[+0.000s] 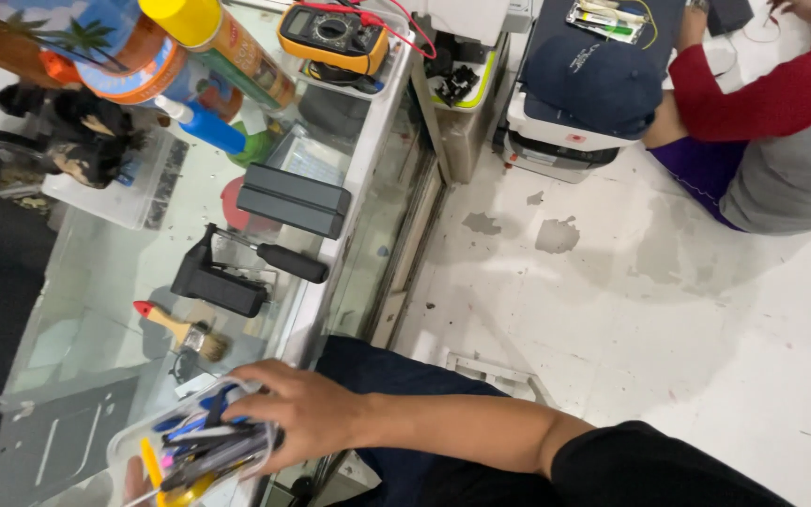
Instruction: Cleaning a DVD drive with a brush and searching for small electronic components in a storage box.
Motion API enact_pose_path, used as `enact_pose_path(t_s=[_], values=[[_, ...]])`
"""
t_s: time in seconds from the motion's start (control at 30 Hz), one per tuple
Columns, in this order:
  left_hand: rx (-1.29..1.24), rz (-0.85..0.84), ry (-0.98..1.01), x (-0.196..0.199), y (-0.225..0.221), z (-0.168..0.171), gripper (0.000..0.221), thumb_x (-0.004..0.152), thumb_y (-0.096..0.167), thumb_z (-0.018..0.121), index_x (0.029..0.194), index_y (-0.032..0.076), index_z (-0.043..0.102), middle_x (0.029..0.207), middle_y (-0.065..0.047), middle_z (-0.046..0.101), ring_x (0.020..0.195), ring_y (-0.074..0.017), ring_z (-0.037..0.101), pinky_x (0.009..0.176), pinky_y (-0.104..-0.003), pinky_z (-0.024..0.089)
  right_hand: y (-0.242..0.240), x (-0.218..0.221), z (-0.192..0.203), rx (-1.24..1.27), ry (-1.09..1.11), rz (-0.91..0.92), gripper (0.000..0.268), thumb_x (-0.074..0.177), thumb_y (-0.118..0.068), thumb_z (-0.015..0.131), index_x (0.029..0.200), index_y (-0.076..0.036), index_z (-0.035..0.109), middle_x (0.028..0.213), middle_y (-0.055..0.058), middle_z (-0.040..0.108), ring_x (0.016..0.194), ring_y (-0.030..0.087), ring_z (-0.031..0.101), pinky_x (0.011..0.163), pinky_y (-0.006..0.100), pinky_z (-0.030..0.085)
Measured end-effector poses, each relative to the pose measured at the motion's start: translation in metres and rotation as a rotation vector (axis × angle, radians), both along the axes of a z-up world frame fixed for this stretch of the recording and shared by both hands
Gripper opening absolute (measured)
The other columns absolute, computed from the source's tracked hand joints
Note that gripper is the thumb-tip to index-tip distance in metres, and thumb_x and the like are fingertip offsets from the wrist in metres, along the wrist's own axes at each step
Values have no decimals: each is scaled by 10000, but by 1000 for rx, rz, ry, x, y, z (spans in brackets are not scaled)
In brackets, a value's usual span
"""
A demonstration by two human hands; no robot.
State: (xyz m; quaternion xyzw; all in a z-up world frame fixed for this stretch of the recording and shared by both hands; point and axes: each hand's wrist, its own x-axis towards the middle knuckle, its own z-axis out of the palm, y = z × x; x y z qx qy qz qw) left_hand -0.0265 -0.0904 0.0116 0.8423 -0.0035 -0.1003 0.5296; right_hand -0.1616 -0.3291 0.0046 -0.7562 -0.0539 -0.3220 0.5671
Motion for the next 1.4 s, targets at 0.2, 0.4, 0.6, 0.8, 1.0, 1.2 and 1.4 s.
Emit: enact_pose_path(t_s=[0.2,0.4,0.6,0.8,1.0,1.2,1.4], values=[[-624,-328,-121,-62,-99,49,1228,726,684,578,1700,258,-38,1532,-353,385,1491,-448,370,1198,-618,319,-63,-50,21,-17,-24,-261,789,742,-328,905,1409,-174,510,1498,155,444,1372,364,521,1193,583,512],[-383,-670,-244,-80,-156,59,975,959,674,436,1647,175,-42,1600,-215,436,1434,-391,503,1089,-511,463,-138,-82,24,-68,3,-705,744,739,-378,900,1349,-86,590,1404,203,538,1286,377,580,1030,537,635],[-61,-560,-423,-70,-129,51,937,945,605,464,1650,145,53,1580,-169,477,1464,-337,472,1094,-468,462,-223,-79,7,-127,161,-904,637,769,-345,897,1312,-95,677,1409,174,555,1304,332,570,1049,453,519],[39,-302,-607,-60,-50,26,905,921,521,518,1637,83,177,1542,-123,530,1430,-338,514,1135,-472,440,-259,-44,-14,-138,290,-816,661,799,-389,861,1352,-105,634,1421,181,467,1441,369,418,1093,518,415],[184,-21,-485,-55,17,23,928,856,523,523,1635,109,237,1581,-47,485,1444,-381,460,1149,-497,366,-254,-14,-20,-107,342,-766,824,798,-437,820,1467,-83,495,1470,209,340,1401,408,375,1143,586,349],[329,135,-514,-46,48,-36,902,840,473,594,1626,122,324,1510,2,572,1367,-279,520,973,-446,471,-240,-12,12,151,304,-693,948,921,-700,403,1613,-99,160,1681,237,227,1496,459,315,1161,632,303],[325,152,-405,-50,39,-15,889,860,521,506,1626,127,290,1559,-4,521,1414,-304,451,888,-471,496,-330,25,-59,1048,197,-895,334,983,-498,504,1164,-227,433,998,-9,527,799,110,574,587,311,437]])
